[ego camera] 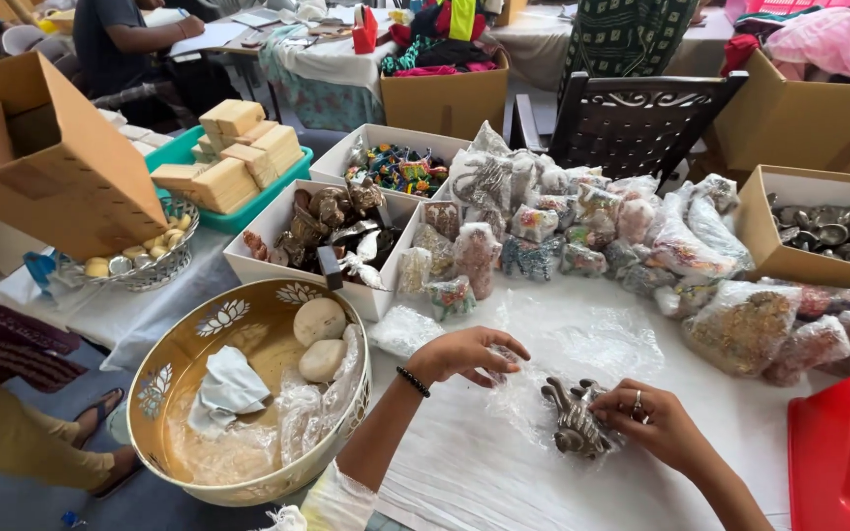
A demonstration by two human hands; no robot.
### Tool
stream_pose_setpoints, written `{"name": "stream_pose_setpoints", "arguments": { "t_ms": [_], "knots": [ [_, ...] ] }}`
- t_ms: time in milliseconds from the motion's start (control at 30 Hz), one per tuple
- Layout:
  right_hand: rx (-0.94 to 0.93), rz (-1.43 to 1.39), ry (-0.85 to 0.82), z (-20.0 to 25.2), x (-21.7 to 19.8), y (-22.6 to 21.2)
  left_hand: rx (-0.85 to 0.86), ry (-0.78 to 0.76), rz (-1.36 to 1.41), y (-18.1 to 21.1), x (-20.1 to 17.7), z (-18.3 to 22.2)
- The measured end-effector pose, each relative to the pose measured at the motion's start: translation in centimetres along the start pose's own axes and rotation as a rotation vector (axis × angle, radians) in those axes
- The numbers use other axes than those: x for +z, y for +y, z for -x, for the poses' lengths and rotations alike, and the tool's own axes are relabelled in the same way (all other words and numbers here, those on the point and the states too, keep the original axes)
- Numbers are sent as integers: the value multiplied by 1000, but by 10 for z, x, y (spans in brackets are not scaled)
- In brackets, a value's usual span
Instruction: The person wraps small decorative figurines in bubble wrap and secures them with tape. The person handles multiple items one at a time, wrapping each carefully and placing the finished packages on the table.
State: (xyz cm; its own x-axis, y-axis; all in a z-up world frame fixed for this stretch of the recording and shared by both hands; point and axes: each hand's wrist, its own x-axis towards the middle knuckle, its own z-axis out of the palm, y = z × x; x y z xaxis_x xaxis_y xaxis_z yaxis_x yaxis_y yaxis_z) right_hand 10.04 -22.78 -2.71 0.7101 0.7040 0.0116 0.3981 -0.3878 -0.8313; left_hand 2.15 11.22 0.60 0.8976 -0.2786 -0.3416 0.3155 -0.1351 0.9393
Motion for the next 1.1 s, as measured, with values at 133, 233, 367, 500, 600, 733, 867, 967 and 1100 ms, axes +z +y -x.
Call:
{"name": "stream_pose_setpoints", "arguments": {
  "t_ms": [133,233,367,500,600,733,867,967,1100],
  "knots": [
    [81,18,5,1,1,-5,-84,26,-122,10,10,2],
    [62,4,9,1,1,-2,-34,64,-169,-3,-3,-5],
    [65,-12,7,-1,1,6,64,-34,-13,-28,-23,-15],
    [87,24,5,-2,1,2,-5,26,-158,13,-2,15],
    [62,57,14,0,1,0,33,23,-163,2,-3,5],
    [103,90,-4,0,2,-5,45,10,-120,-2,2,8],
    [55,49,29,0,3,4,48,-54,-26,-10,-8,2],
    [16,56,54,5,5,4,23,-88,39,-9,-7,4],
    [10,95,83,7,7,-1,131,-144,45,9,2,12]
  ]
}}
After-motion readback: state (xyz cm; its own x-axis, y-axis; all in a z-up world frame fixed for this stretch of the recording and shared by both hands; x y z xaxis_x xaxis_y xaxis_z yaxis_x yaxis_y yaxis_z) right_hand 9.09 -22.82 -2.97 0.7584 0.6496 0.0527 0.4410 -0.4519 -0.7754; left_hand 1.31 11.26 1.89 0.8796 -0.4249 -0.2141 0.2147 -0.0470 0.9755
